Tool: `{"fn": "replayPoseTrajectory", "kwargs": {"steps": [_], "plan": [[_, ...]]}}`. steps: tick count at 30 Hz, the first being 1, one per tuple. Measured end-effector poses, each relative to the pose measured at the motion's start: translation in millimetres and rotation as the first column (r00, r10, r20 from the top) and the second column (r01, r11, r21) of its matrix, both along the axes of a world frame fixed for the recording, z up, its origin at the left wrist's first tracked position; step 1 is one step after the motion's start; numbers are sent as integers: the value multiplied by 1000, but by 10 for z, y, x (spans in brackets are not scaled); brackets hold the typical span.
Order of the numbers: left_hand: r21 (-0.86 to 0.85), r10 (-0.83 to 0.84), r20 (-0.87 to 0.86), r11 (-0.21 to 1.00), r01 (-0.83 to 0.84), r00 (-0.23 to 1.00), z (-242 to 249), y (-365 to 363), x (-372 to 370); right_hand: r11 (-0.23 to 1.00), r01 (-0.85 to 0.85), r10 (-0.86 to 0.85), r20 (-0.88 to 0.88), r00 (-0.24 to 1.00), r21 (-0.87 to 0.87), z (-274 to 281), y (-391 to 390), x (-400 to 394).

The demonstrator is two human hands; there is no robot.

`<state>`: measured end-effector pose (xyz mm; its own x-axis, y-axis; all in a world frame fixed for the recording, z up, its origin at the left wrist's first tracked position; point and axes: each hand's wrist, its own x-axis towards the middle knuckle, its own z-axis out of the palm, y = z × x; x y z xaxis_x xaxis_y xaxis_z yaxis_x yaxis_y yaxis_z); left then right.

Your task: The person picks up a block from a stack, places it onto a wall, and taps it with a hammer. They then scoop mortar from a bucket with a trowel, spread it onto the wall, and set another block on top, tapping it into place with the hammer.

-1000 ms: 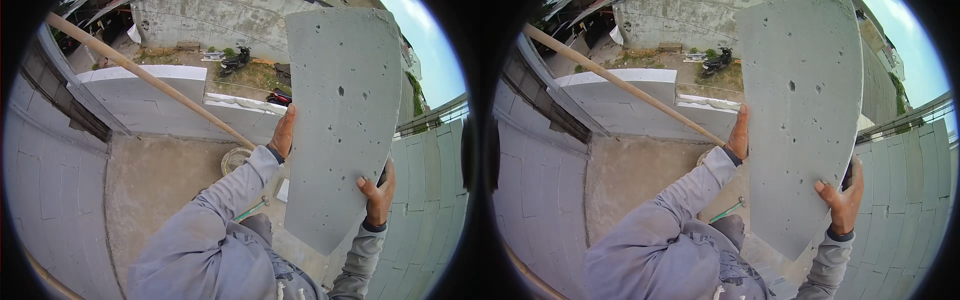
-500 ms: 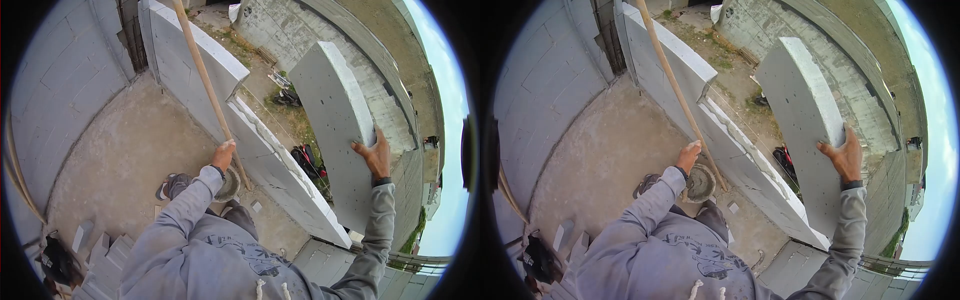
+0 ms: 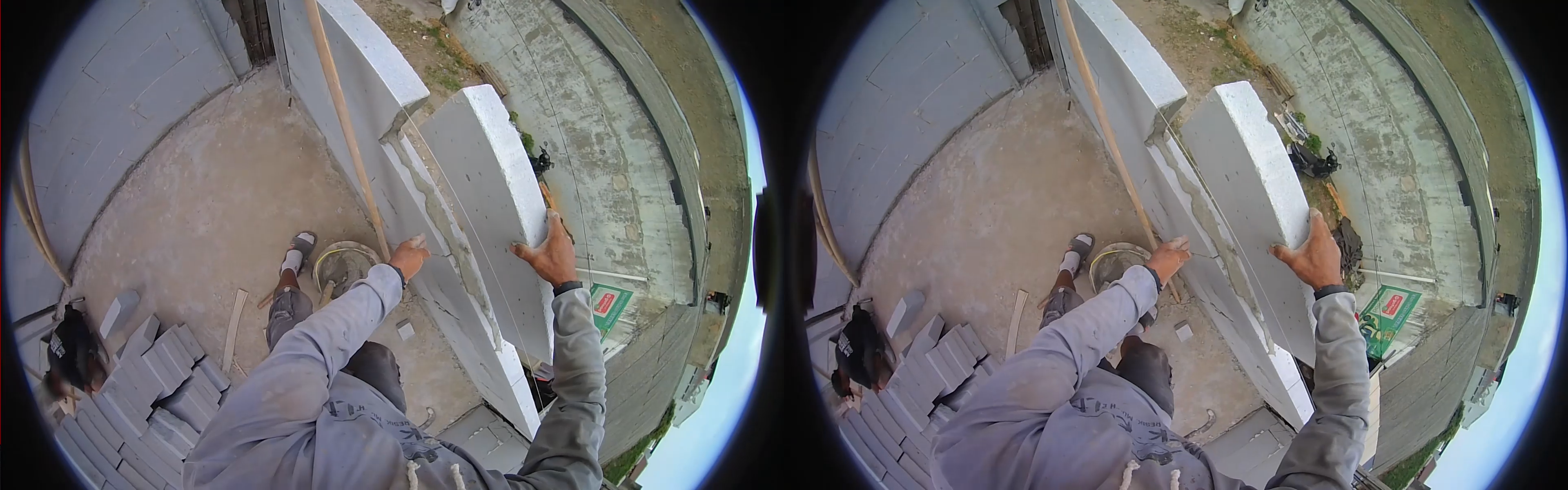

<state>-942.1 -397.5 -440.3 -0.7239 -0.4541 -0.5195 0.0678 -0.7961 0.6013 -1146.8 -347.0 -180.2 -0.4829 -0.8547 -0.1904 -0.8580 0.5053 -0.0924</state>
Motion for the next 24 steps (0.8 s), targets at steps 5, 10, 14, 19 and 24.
{"fn": "replayPoseTrajectory", "kwargs": {"steps": [5, 10, 14, 19, 24], "plan": [[35, 0, 66, 999, -2, 998, -211, -20, -306, 1000, -17, 16, 55, 998, 10, -312, -103, 56], [116, 3, 74, 993, -12, 997, 301, -289, -395, 998, -31, 27, 94, 995, 47, -418, -213, 158], [-243, -83, 396, 951, 192, 915, -526, -46, -804, 997, -36, 30, 96, 995, 63, -509, -202, 184], [-208, -48, 426, 967, 150, 903, -315, -129, -729, 995, -79, 75, 78, 994, 58, -629, -258, 209], [-618, -179, 703, 327, 715, 688, -293, -198, -773, 993, -110, 108, 52, 993, 43, -685, -239, 201]]}}
